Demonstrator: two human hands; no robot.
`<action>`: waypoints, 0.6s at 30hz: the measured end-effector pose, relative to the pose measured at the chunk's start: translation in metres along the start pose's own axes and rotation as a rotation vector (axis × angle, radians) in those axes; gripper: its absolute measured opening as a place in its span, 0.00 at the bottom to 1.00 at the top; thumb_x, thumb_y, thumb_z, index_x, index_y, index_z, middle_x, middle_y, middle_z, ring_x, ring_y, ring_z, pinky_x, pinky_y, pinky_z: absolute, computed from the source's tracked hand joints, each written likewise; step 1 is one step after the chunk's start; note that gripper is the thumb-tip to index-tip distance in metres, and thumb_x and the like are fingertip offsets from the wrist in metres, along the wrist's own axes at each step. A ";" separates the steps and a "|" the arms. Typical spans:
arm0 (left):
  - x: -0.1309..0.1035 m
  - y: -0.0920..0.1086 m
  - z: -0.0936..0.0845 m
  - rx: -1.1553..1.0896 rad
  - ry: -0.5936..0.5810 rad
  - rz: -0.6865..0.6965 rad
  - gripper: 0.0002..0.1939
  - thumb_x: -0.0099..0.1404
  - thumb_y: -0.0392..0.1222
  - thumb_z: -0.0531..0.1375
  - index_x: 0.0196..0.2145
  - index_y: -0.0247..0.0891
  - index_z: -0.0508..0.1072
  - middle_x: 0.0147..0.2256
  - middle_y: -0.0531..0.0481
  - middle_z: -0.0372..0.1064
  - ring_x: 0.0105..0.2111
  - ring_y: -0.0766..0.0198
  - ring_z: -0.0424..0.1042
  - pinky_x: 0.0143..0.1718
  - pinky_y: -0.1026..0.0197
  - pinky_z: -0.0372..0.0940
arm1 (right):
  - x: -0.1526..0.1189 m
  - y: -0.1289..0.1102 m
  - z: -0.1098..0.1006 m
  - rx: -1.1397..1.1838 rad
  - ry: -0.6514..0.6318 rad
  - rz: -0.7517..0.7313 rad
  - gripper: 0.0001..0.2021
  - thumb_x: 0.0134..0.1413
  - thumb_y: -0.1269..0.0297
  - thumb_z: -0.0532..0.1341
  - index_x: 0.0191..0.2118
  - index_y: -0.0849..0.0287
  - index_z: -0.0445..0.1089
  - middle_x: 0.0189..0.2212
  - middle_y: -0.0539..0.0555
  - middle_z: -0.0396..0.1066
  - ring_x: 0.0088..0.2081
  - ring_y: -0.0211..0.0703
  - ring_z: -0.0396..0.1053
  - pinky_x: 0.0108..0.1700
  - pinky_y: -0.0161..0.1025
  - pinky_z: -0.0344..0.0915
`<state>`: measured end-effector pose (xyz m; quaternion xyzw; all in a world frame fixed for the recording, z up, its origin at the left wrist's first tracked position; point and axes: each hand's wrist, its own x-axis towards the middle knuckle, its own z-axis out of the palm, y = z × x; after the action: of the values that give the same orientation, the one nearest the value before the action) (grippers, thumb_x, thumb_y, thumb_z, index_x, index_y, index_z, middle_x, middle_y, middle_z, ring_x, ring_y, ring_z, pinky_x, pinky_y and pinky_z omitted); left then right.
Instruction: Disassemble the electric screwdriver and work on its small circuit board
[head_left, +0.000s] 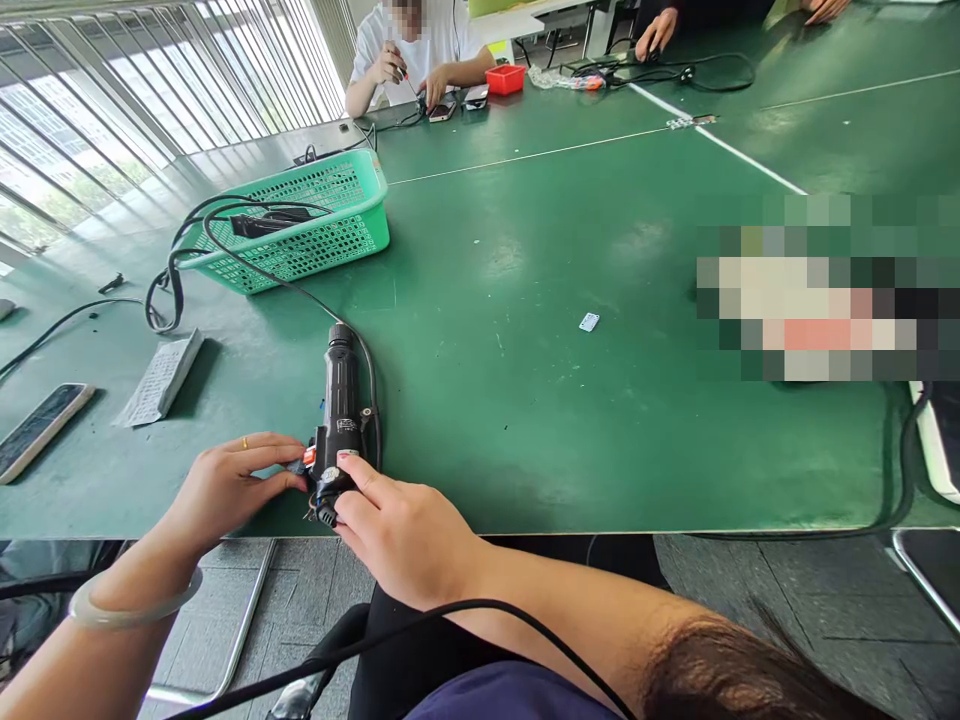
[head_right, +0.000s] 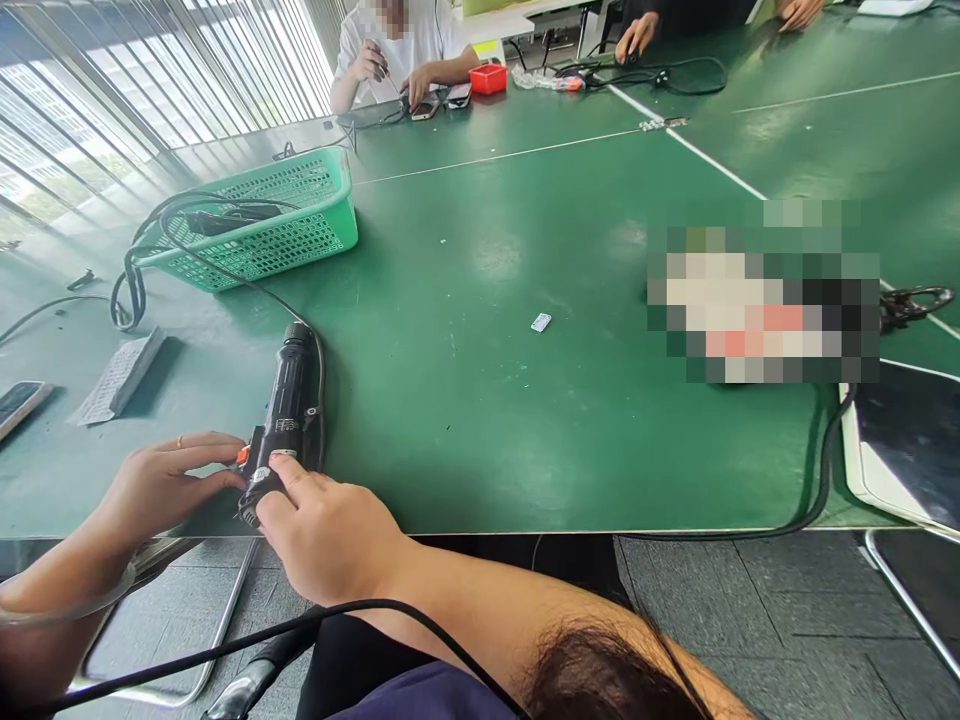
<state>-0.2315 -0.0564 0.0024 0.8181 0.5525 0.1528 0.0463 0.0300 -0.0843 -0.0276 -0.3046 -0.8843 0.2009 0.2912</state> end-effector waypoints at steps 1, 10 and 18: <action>-0.001 0.000 0.000 -0.013 -0.001 -0.015 0.09 0.59 0.51 0.62 0.30 0.46 0.78 0.34 0.53 0.79 0.32 0.60 0.78 0.42 0.58 0.73 | 0.000 0.000 0.000 0.000 0.000 -0.003 0.14 0.67 0.62 0.48 0.43 0.60 0.70 0.62 0.64 0.62 0.42 0.46 0.76 0.36 0.41 0.74; -0.006 0.005 -0.004 -0.206 -0.018 -0.228 0.08 0.56 0.50 0.66 0.34 0.51 0.73 0.36 0.64 0.77 0.36 0.59 0.75 0.44 0.49 0.73 | -0.001 0.002 0.001 -0.014 0.001 -0.022 0.15 0.68 0.61 0.47 0.42 0.60 0.69 0.63 0.64 0.61 0.44 0.44 0.76 0.38 0.39 0.74; -0.011 0.004 0.003 -0.088 -0.007 -0.261 0.12 0.57 0.55 0.64 0.35 0.46 0.74 0.45 0.54 0.77 0.47 0.54 0.71 0.54 0.44 0.65 | -0.003 0.002 0.002 -0.026 0.028 -0.019 0.13 0.68 0.62 0.48 0.42 0.60 0.68 0.63 0.63 0.61 0.44 0.42 0.75 0.38 0.37 0.73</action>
<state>-0.2311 -0.0680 -0.0013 0.7369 0.6469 0.1668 0.1037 0.0310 -0.0853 -0.0315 -0.3026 -0.8856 0.1822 0.3016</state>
